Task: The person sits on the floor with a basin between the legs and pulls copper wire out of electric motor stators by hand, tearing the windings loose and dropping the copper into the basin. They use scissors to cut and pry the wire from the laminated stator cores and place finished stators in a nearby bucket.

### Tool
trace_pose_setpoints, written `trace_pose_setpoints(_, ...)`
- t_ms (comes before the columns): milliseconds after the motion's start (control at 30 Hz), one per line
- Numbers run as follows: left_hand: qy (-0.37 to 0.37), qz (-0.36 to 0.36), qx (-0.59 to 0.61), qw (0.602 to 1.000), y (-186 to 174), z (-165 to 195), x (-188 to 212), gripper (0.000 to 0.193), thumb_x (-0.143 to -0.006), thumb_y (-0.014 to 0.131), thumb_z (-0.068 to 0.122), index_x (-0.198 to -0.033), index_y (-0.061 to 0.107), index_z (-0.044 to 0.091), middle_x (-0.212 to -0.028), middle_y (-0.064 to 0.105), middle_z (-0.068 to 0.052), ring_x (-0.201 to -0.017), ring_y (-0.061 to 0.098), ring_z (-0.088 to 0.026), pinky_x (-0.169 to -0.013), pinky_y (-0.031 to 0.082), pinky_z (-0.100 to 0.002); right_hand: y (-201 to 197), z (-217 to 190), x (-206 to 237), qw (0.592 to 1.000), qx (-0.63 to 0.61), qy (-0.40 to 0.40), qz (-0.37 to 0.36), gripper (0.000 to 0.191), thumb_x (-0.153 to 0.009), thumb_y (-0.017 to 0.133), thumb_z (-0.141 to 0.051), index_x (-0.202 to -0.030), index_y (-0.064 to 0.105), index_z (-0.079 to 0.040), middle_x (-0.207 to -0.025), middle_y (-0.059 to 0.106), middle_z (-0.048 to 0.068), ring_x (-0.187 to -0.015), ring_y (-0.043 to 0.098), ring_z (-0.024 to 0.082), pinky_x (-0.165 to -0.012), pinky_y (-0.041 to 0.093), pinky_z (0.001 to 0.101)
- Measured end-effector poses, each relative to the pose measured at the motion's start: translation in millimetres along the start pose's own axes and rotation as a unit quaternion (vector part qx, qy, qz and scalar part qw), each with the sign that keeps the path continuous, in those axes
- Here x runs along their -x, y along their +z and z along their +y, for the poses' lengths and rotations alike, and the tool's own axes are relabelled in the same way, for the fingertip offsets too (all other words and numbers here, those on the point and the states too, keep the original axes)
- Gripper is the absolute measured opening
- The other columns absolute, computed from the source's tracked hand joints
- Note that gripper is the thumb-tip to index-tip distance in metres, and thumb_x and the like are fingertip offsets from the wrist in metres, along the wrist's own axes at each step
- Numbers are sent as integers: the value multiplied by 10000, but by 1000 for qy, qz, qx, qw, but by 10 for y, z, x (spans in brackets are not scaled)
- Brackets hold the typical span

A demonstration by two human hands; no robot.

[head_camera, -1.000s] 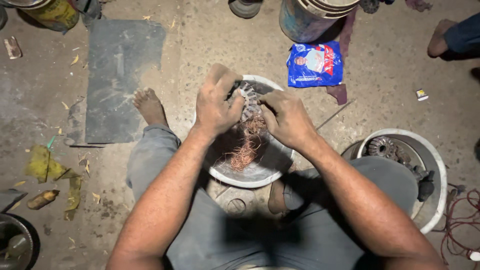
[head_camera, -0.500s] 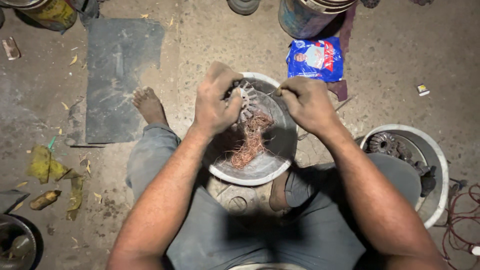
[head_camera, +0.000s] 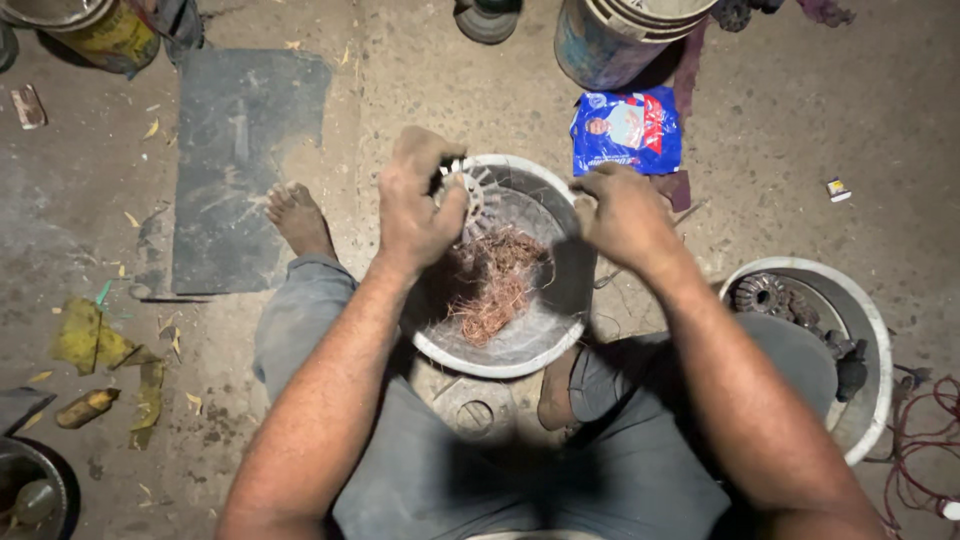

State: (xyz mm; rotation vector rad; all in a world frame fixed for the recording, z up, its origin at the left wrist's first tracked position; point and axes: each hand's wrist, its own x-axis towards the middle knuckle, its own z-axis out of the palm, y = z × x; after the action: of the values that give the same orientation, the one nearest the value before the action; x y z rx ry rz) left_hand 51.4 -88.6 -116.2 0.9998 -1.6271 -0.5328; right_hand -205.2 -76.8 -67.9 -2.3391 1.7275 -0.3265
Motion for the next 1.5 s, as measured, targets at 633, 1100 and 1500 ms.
trace_pose_setpoints(633,-2,-34,-16,999,58,84,23,243,-832,634,11,-1073,638,43,-1006,591,-140,-916,654,-333,-797,544,-453,162,-255,106,976,-191,-83,66,137,-845,658,-48,-944,704,34,-870,699,203,-809,695,342,-743,552,424)
trace_pose_setpoints(1100,-15,-2,-73,997,39,53,17,240,-834,639,16,-1071,664,47,-1032,610,-157,-889,669,-317,-760,559,-436,-255,-114,75,965,-219,-114,-94,147,-841,670,-127,-889,751,-14,-784,743,93,-702,695,176,-650,550,327)
trace_pose_setpoints(1500,24,-23,-40,999,42,133,7,258,-816,649,12,-1070,632,47,-1028,580,-153,-903,643,-341,-784,547,-430,144,-138,138,989,-64,-62,117,370,-870,674,-69,-1224,691,38,-1276,675,240,-1169,648,359,-1023,510,446)
